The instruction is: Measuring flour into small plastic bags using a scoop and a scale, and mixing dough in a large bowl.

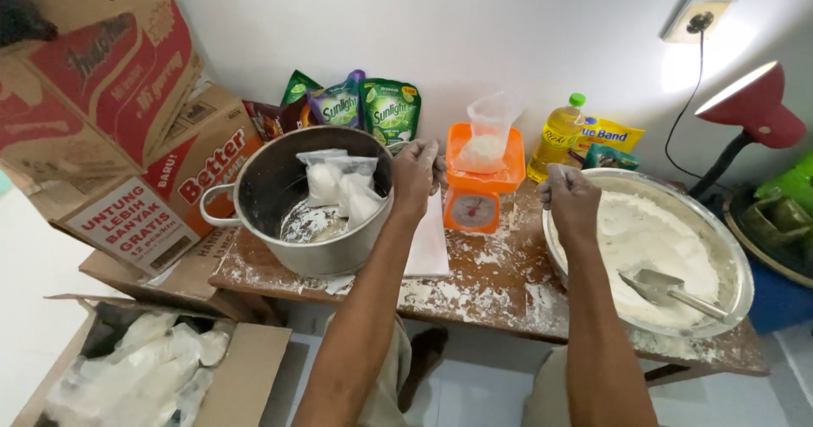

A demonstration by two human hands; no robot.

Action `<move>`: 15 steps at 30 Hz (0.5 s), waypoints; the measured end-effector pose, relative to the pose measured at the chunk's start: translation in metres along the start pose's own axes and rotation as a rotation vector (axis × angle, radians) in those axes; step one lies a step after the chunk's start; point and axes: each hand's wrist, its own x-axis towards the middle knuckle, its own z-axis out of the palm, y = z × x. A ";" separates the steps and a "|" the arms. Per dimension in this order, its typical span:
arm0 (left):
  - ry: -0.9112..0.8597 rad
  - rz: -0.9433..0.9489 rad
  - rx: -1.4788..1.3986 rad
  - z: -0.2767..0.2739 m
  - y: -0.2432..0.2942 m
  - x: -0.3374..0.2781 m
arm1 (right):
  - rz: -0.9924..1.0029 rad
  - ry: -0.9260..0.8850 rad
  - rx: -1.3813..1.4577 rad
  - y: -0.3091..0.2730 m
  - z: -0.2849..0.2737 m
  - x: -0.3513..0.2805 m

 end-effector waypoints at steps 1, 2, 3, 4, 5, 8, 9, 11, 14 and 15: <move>-0.004 -0.001 -0.003 0.005 0.007 0.003 | -0.001 0.004 -0.003 -0.005 0.005 0.000; 0.011 0.023 0.033 0.009 0.013 0.006 | -0.020 -0.002 -0.002 -0.009 0.011 0.000; 0.029 0.054 0.063 0.014 0.022 0.012 | -0.046 -0.012 -0.002 -0.015 0.018 0.005; 0.026 0.059 0.055 0.019 0.017 0.026 | -0.055 -0.011 -0.005 -0.016 0.023 0.011; 0.037 0.074 0.064 0.024 0.013 0.038 | -0.063 -0.023 0.009 -0.016 0.027 0.018; 0.012 0.056 0.127 0.042 0.027 0.043 | -0.077 -0.022 0.030 -0.014 0.043 0.043; -0.018 0.032 0.180 0.050 0.040 0.041 | -0.090 -0.016 0.043 -0.015 0.050 0.055; -0.039 0.014 0.259 0.058 0.051 0.038 | -0.087 -0.052 -0.031 -0.016 0.057 0.073; -0.070 -0.001 0.434 0.068 0.047 0.048 | -0.080 -0.133 -0.123 -0.021 0.067 0.091; -0.078 0.012 0.532 0.070 0.044 0.053 | -0.082 -0.178 -0.131 -0.023 0.071 0.094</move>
